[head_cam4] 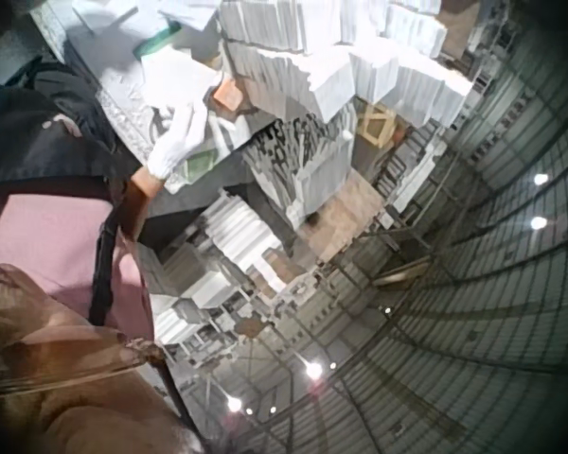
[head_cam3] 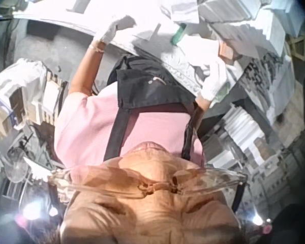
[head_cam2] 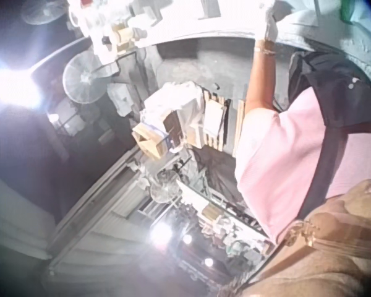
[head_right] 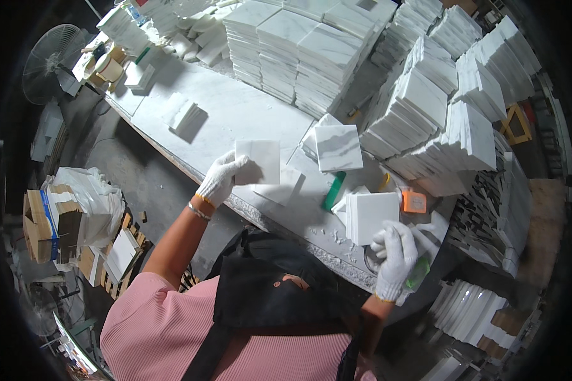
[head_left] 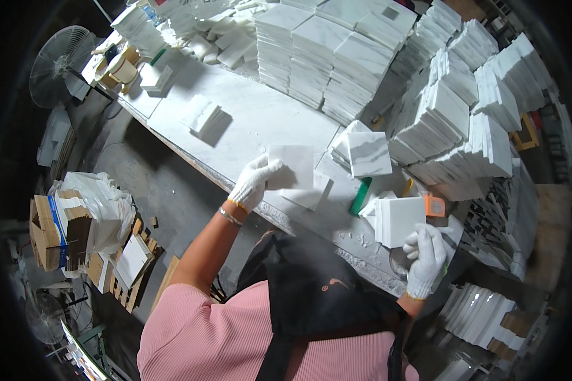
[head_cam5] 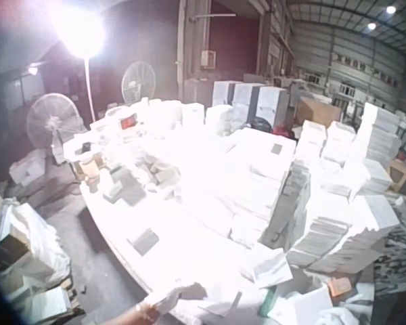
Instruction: The person repeatedly picks up small white rectangular tiles from a table, rubs their edges with a green sanding block, and places them back on the table. The person wears white gloves and a pink shirt while working in a warehouse-like area with stacks of tiles.
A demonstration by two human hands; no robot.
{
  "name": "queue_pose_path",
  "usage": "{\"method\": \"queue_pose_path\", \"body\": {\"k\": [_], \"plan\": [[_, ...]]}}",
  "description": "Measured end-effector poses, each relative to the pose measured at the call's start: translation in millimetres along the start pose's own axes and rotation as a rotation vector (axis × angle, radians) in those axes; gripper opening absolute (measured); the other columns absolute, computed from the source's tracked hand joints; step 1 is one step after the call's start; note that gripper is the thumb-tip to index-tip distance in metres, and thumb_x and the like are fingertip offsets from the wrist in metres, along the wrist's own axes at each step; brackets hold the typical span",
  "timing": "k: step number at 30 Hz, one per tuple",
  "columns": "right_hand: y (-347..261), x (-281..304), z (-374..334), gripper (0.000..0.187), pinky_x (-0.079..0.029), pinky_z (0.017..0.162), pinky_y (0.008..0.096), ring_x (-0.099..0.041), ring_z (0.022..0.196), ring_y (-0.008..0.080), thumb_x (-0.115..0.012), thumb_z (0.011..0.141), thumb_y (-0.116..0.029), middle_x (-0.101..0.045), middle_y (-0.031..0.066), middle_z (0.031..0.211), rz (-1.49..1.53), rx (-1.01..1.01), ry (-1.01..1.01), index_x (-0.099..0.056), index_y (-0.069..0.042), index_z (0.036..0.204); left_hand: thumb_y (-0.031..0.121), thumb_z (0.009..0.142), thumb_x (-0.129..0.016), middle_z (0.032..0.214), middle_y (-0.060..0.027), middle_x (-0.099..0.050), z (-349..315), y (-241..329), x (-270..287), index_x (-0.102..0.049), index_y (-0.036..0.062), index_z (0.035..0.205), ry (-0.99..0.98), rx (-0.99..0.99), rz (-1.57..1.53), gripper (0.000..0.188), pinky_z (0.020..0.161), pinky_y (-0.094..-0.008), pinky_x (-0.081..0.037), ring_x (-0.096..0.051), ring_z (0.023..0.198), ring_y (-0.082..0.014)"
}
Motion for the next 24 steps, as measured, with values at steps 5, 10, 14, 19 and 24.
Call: {"method": "queue_pose_path", "body": {"k": [5,10,14,19,24], "plan": [[7,40,-10,0.018,-0.040,0.057,0.0201,-0.052,0.059,0.0056,-0.060,0.099,-0.014,-0.065,0.0026,0.076,-0.068,0.018,0.140,-0.071,0.000,0.104,0.024,0.096,-0.069,0.103,-0.0073,-0.070,66,-9,62,-0.066,0.0051,0.119,0.172,0.047,0.097,0.029,0.078,-0.0328,-0.056,-0.069,0.090,-0.0188],[11,59,-15,0.019,-0.040,0.057,0.0203,-0.054,0.062,0.0054,-0.060,0.099,-0.014,-0.065,0.0029,0.078,-0.146,-0.010,0.209,-0.072,-0.002,0.109,0.026,0.095,-0.069,0.103,-0.0069,-0.069,102,-11,79,-0.065,0.0034,0.120,0.175,0.048,0.267,0.034,0.075,-0.0351,-0.055,-0.067,0.089,-0.0192],[18,69,-17,0.019,-0.042,0.060,0.0212,-0.055,0.065,0.0061,-0.061,0.099,-0.014,-0.066,0.0029,0.083,-0.205,-0.010,0.240,-0.071,-0.002,0.111,0.029,0.092,-0.071,0.105,-0.0139,-0.070,87,45,57,-0.065,0.0046,0.123,0.305,-0.101,1.093,0.040,0.075,-0.0392,-0.055,-0.069,0.089,-0.0269],[18,66,-17,0.024,-0.049,0.076,0.0267,-0.062,0.089,0.0147,-0.061,0.100,-0.014,-0.068,0.0079,0.105,-0.354,0.097,0.239,-0.068,0.000,0.119,0.033,0.089,-0.072,0.114,-0.0162,-0.069,41,78,-12,-0.066,0.0119,0.127,0.396,-0.515,1.555,0.043,0.084,-0.0420,-0.055,-0.068,0.101,-0.0351],[0,35,-8,0.035,-0.050,0.089,0.0326,-0.063,0.106,0.0215,-0.064,0.098,-0.016,-0.068,0.0125,0.120,-0.511,0.253,0.210,-0.064,0.001,0.128,0.034,0.078,-0.076,0.138,-0.0099,-0.054,11,-14,-94,-0.062,0.0169,0.128,-0.269,-0.600,1.679,0.054,0.101,-0.0497,-0.045,-0.049,0.129,-0.0347]]}}
Point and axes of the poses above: each hand's wrist, its own z-axis towards the middle knuckle, its own x-axis out of the back of the hand, y = z × x, the point moved 10 cm from there along z, towards the middle knuckle
